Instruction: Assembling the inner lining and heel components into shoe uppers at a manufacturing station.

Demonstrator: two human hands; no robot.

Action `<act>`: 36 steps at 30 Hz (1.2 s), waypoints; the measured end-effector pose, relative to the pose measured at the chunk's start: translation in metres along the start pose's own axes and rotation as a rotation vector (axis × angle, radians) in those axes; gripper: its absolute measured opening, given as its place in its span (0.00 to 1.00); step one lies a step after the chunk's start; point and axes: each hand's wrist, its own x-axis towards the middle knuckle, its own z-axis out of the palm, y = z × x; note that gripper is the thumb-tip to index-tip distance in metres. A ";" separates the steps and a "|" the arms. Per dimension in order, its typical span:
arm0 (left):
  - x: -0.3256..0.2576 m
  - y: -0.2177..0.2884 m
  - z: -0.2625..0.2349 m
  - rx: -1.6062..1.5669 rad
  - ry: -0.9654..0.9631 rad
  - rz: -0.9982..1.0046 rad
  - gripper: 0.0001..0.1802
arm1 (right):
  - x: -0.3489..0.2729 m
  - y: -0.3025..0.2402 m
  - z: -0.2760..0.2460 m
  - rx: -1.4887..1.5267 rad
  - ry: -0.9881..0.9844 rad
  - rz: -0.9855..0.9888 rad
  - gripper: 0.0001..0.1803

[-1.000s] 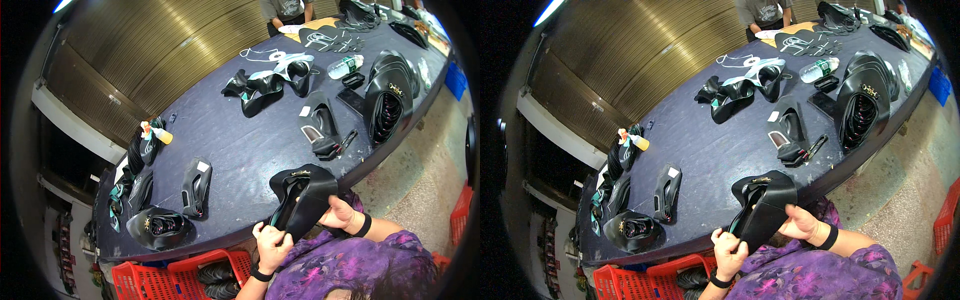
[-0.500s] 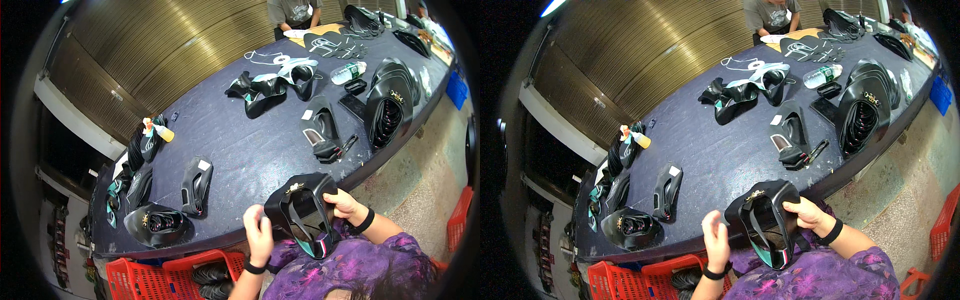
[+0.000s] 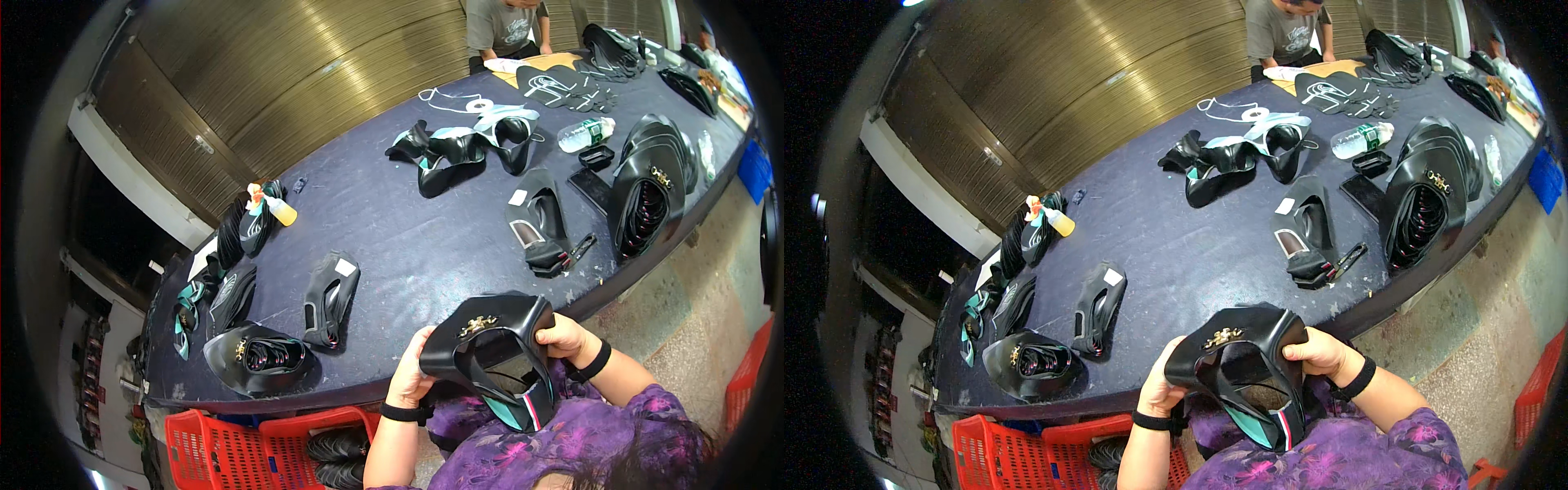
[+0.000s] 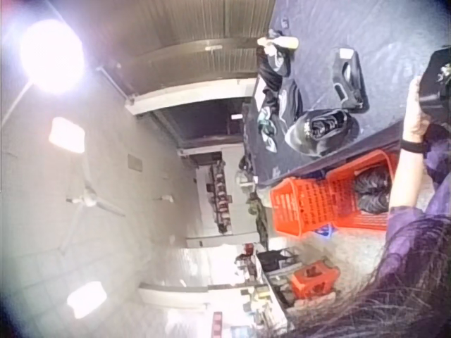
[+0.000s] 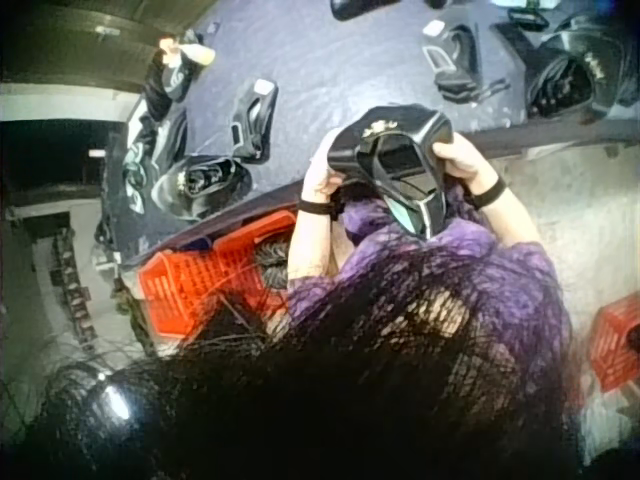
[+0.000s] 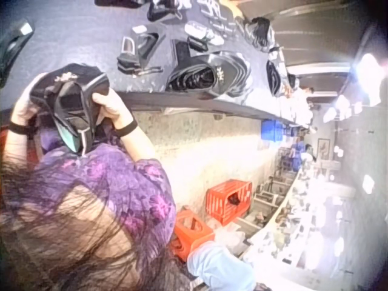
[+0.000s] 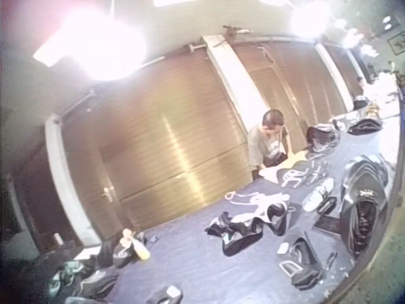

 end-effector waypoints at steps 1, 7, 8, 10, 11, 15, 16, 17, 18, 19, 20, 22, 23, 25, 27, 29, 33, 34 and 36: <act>-0.001 0.003 0.003 0.006 0.056 -0.013 0.28 | 0.000 -0.001 0.000 -0.019 -0.023 0.017 0.19; -0.004 0.022 0.015 0.082 -0.028 0.082 0.28 | 0.001 -0.005 0.008 -0.101 -0.123 0.021 0.23; -0.004 0.024 0.017 0.037 -0.046 0.094 0.29 | 0.002 -0.004 0.008 -0.135 -0.157 0.024 0.25; 0.001 0.024 0.019 -0.113 0.005 -0.041 0.26 | 0.006 -0.006 0.019 -0.134 -0.200 0.014 0.30; 0.002 0.025 0.031 -0.151 -0.024 -0.057 0.24 | 0.006 -0.005 0.020 -0.156 -0.202 0.026 0.31; 0.005 0.025 0.047 -0.139 -0.176 -0.053 0.22 | 0.003 -0.010 0.032 -0.203 -0.199 0.012 0.32; 0.003 0.023 0.040 0.118 -0.235 0.027 0.22 | 0.003 -0.011 0.033 -0.215 -0.207 -0.007 0.32; 0.006 0.019 0.032 0.110 -0.275 0.004 0.22 | 0.002 -0.011 0.032 -0.217 -0.209 -0.010 0.32; 0.009 0.016 0.026 0.101 -0.316 -0.019 0.22 | 0.000 -0.012 0.031 -0.235 -0.224 0.011 0.29; 0.003 0.012 0.023 0.100 -0.401 0.073 0.22 | -0.001 -0.013 0.030 -0.252 -0.239 0.032 0.26; 0.002 0.011 0.024 0.306 -0.461 0.320 0.22 | -0.003 -0.016 0.032 -0.253 -0.236 0.031 0.26; -0.005 -0.005 0.001 -0.131 -0.285 -0.056 0.22 | -0.006 -0.023 0.041 -0.496 -0.193 0.156 0.21; -0.012 0.003 0.021 0.190 -0.367 0.223 0.21 | -0.007 -0.025 0.046 -0.517 -0.177 0.173 0.18; -0.013 -0.002 0.019 0.244 -0.310 0.204 0.20 | -0.009 -0.030 0.054 -0.559 -0.173 0.177 0.18; -0.012 0.000 0.013 0.633 -0.250 0.210 0.20 | -0.011 -0.035 0.059 -0.607 -0.177 0.180 0.17; -0.016 -0.014 -0.003 0.233 -0.232 0.083 0.20 | -0.012 -0.039 0.062 -0.783 -0.247 0.186 0.15; -0.023 -0.020 -0.013 0.301 -0.136 0.104 0.18 | -0.017 -0.050 0.082 -1.008 -0.364 -0.017 0.16; -0.027 -0.018 -0.011 0.540 -0.105 0.165 0.17 | -0.018 -0.052 0.087 -1.006 -0.360 -0.009 0.16; -0.033 -0.006 0.007 0.194 -0.184 0.121 0.16 | -0.020 -0.053 0.097 -1.145 -0.319 -0.020 0.18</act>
